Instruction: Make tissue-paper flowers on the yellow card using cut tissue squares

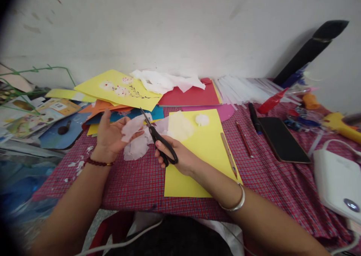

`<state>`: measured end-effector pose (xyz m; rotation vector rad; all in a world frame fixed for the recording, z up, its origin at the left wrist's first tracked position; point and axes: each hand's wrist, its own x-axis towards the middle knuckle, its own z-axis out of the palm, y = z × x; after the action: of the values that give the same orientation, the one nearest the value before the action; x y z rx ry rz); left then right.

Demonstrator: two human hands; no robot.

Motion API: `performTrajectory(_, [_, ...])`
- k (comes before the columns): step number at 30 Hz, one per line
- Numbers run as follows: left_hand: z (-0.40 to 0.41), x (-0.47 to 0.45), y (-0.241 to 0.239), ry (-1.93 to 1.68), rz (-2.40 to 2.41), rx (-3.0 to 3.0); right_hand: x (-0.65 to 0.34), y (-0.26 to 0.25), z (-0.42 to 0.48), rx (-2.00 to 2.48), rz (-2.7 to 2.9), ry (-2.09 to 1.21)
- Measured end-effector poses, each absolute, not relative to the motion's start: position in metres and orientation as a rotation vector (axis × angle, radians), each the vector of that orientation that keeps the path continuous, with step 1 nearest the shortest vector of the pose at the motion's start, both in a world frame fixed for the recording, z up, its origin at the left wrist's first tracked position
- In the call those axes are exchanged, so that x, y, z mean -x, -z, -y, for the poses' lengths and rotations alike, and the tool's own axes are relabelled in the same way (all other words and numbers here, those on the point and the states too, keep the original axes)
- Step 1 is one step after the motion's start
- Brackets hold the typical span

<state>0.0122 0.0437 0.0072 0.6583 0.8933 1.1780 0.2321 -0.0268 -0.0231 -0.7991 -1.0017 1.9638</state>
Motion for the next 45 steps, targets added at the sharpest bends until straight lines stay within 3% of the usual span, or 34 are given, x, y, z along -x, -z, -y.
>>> performTrajectory(5, [-0.042, -0.020, 0.001, -0.956, -0.932, -0.772, -0.237, 0.023, 0.025, 0.845, 1.106, -1.930])
performTrajectory(29, [-0.040, -0.018, -0.006, -0.940, -0.965, -0.958, -0.245, 0.017, 0.024, 0.816, 1.163, -1.969])
performTrajectory(45, [-0.050, -0.004, -0.003, -1.382, -1.033, -0.987, -0.256, 0.012, 0.017, 0.933, 1.449, -1.915])
